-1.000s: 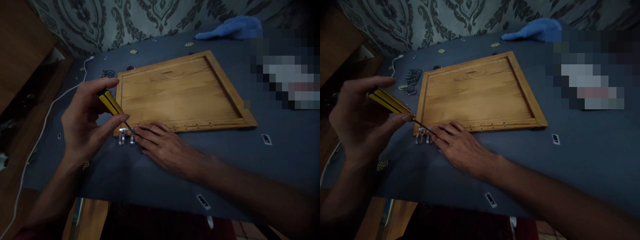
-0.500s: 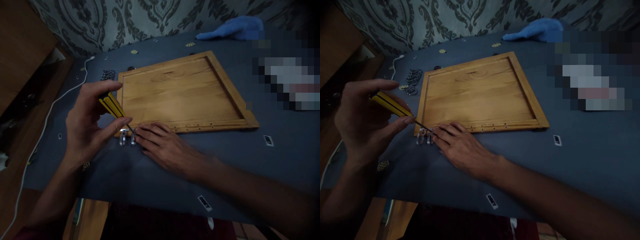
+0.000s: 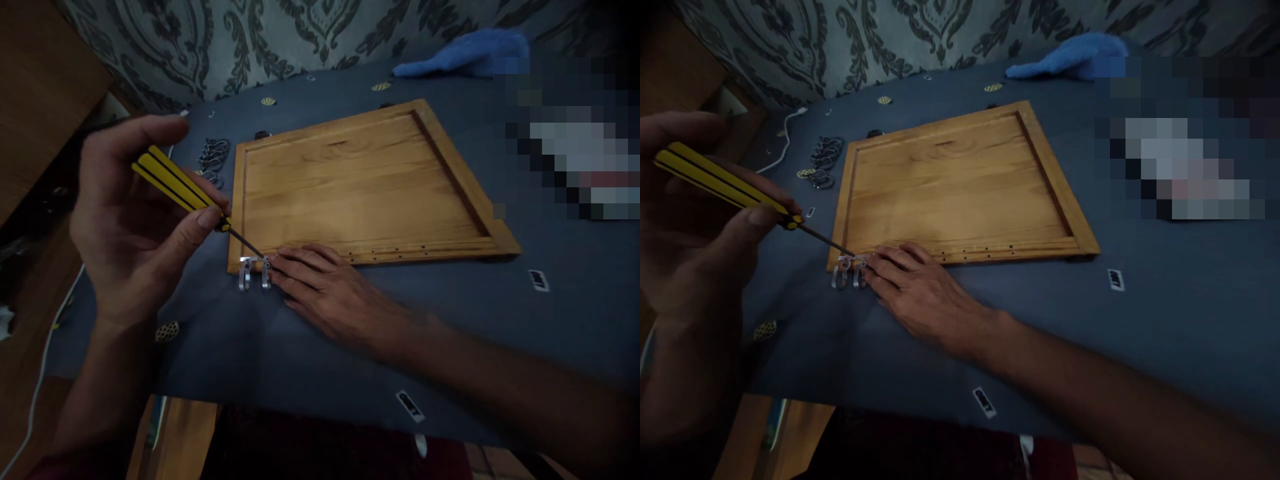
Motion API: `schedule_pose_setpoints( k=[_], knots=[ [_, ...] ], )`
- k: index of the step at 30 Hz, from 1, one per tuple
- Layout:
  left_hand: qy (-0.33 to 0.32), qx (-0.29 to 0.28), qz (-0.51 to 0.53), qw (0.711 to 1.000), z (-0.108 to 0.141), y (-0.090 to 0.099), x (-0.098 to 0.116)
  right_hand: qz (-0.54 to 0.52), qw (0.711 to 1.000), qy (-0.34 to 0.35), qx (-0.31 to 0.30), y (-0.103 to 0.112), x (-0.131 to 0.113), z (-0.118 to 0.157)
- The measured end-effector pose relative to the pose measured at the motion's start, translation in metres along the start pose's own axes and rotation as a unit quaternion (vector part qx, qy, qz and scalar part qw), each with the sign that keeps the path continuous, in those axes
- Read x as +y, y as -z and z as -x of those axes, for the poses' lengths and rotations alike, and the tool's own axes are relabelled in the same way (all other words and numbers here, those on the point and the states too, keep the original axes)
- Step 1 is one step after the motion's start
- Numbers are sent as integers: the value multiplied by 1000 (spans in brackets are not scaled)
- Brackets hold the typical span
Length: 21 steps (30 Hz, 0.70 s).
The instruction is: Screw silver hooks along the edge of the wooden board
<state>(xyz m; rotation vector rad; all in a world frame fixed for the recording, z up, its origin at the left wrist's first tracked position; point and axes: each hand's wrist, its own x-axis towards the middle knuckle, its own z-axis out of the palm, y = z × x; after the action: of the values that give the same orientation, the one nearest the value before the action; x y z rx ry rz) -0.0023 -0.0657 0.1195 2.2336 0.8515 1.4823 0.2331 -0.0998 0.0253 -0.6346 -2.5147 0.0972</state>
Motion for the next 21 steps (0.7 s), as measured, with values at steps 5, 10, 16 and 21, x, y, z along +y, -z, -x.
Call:
schedule_pose_setpoints(
  k=[5, 10, 16, 21],
  knots=[
    [-38, -41, -2, 998, 0, 0, -5, 14, 1000, 3, 4, 0, 0, 0],
    [-36, -34, -22, 999, 1, -7, -3, 12, 1000, 2, 6, -3, 1, 0],
    [8, -25, -31, 999, 3, -14, 4, -11, 1000, -3, 10, -2, 0, -1],
    [30, -33, -32, 998, 5, -18, 8, -29, 999, -12, -9, 0, 0, -1]
  ],
)
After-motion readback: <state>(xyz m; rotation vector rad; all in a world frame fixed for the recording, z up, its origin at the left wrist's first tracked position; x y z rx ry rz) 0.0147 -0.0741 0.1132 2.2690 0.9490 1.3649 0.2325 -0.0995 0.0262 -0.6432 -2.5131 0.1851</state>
